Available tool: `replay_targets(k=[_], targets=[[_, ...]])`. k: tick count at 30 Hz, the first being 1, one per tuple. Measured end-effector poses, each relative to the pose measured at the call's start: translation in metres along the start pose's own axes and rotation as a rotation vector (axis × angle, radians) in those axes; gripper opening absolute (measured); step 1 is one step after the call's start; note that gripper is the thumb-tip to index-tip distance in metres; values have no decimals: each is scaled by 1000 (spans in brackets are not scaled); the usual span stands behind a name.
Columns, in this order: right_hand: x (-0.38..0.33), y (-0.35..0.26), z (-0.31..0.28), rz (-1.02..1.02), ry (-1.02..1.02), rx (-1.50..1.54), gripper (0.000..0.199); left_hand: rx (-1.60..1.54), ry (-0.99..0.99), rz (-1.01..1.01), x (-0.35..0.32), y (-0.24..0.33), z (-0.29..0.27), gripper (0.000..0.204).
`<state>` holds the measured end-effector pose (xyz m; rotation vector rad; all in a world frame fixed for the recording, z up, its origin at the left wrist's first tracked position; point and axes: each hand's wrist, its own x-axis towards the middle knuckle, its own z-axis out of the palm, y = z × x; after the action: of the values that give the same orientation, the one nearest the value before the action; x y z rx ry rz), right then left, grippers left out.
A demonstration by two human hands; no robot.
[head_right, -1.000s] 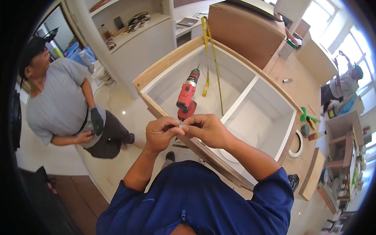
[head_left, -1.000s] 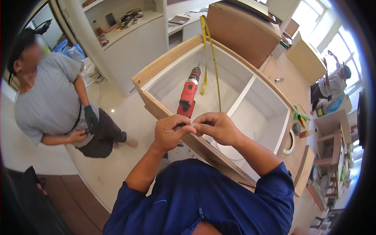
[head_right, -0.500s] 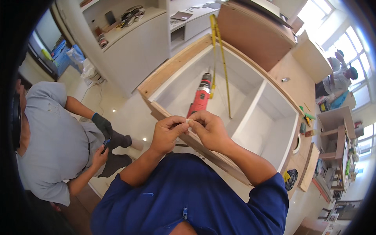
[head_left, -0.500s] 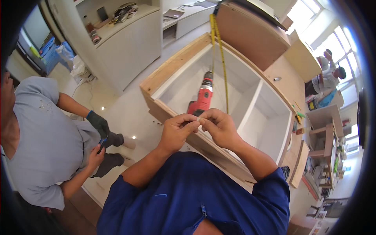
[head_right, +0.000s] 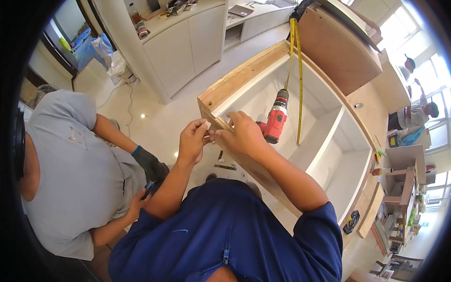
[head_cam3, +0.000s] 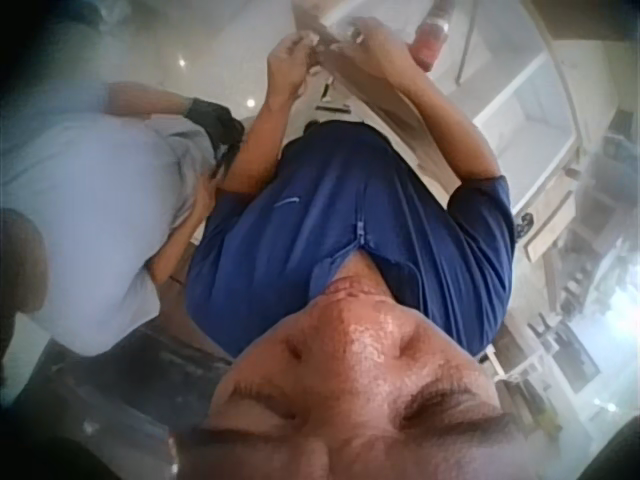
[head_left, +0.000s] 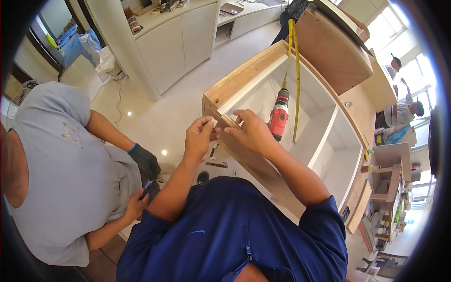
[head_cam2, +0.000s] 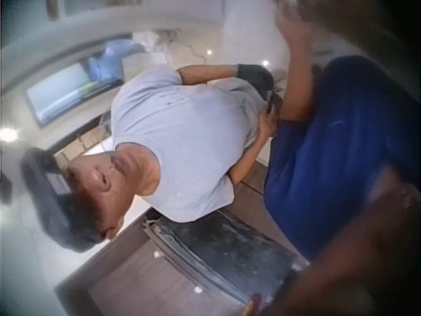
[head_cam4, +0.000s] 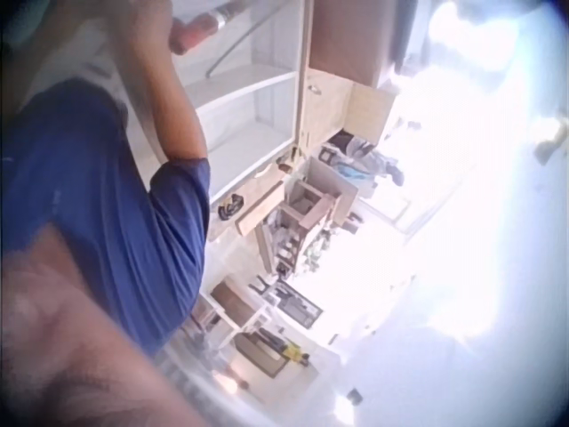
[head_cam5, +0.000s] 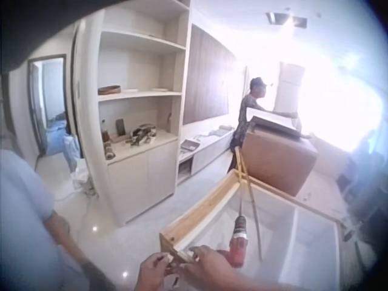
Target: Assembling a wooden cabinet by measuring, aligning components, and using a drill to secure wood panels.
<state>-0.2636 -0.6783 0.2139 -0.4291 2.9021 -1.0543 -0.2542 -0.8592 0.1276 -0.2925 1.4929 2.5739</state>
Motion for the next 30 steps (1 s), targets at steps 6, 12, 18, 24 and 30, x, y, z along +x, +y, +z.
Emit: replay_targets(k=[6, 12, 18, 24, 30], targets=[[17, 8, 19, 85, -89, -28, 55, -44, 48, 35, 26, -6, -4, 26], [25, 11, 16, 160, -202, 18, 50, 123, 107, -11, 30, 11, -9, 16], [22, 6, 14, 95, -212, -24, 39, 251, 84, -92, 39, 38, -7, 13], [23, 5, 14, 93, -208, -70, 36, 435, 77, -107, 42, 52, 3, 13], [22, 7, 16, 88, -176, -3, 35, 235, 85, -35, 43, 15, -6, 15]])
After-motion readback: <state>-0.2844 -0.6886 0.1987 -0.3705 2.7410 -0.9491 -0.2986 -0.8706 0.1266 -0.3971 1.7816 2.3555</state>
